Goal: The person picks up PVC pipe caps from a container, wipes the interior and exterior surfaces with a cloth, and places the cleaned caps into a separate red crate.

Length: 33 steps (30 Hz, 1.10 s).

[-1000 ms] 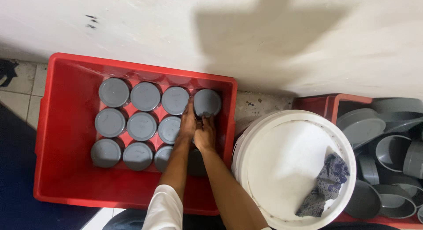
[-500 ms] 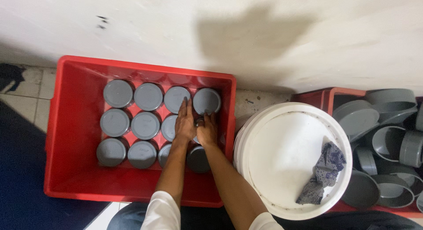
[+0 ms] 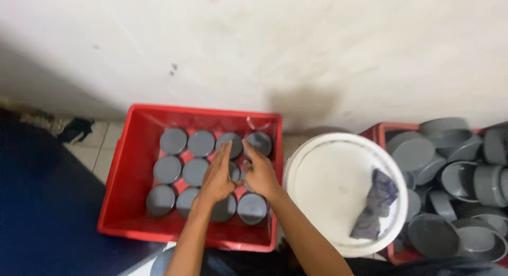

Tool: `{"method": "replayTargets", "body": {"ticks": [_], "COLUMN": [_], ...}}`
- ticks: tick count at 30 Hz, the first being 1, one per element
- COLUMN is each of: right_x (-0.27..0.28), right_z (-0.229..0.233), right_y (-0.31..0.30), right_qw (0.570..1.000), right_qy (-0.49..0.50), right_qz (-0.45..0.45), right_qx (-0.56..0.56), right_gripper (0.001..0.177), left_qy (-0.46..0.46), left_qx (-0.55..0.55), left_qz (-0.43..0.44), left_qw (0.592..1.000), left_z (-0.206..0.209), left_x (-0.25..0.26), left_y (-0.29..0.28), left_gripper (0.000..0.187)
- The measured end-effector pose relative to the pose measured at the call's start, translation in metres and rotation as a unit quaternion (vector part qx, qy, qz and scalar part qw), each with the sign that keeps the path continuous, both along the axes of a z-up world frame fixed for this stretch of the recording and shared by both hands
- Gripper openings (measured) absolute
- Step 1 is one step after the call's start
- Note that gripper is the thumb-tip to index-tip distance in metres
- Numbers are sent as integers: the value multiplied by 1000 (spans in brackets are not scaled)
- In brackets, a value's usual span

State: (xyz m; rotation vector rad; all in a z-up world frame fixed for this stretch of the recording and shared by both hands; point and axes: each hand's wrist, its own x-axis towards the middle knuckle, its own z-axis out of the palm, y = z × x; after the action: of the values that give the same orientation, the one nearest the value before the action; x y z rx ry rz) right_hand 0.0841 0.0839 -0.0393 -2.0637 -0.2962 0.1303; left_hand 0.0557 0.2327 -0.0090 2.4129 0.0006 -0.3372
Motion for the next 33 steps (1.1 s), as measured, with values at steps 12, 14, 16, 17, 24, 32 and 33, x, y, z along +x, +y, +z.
{"method": "replayTargets", "body": {"ticks": [12, 14, 16, 17, 24, 32, 33], "right_x": [-54, -67, -73, -76, -102, -105, -105], "right_z": [101, 89, 87, 90, 104, 25, 18], "right_y": [-247, -287, -320, -334, -409, -519, -531], "right_qw": [985, 985, 983, 985, 957, 849, 804], "right_qy": [-159, -144, -132, -107, 32, 90, 72], "right_qz": [-48, -74, -97, -120, -286, -519, -590], "right_qx": [-45, -63, -80, -70, -36, -39, 24], "right_gripper": [55, 55, 55, 53, 46, 41, 38], "left_qy": [-112, -104, -99, -76, -55, 73, 80], "left_qx": [-103, -97, -89, -80, -155, -158, -143], "left_qz": [-209, -241, -270, -288, -357, -329, -326], "left_qw": [966, 960, 954, 951, 920, 928, 931], "left_z": [90, 85, 83, 82, 45, 19, 15], "left_x": [7, 2, 2, 2, -13, -16, -15], "left_y": [-210, -252, -291, -311, -428, -506, -514], "left_gripper": [115, 116, 117, 116, 110, 103, 99]}}
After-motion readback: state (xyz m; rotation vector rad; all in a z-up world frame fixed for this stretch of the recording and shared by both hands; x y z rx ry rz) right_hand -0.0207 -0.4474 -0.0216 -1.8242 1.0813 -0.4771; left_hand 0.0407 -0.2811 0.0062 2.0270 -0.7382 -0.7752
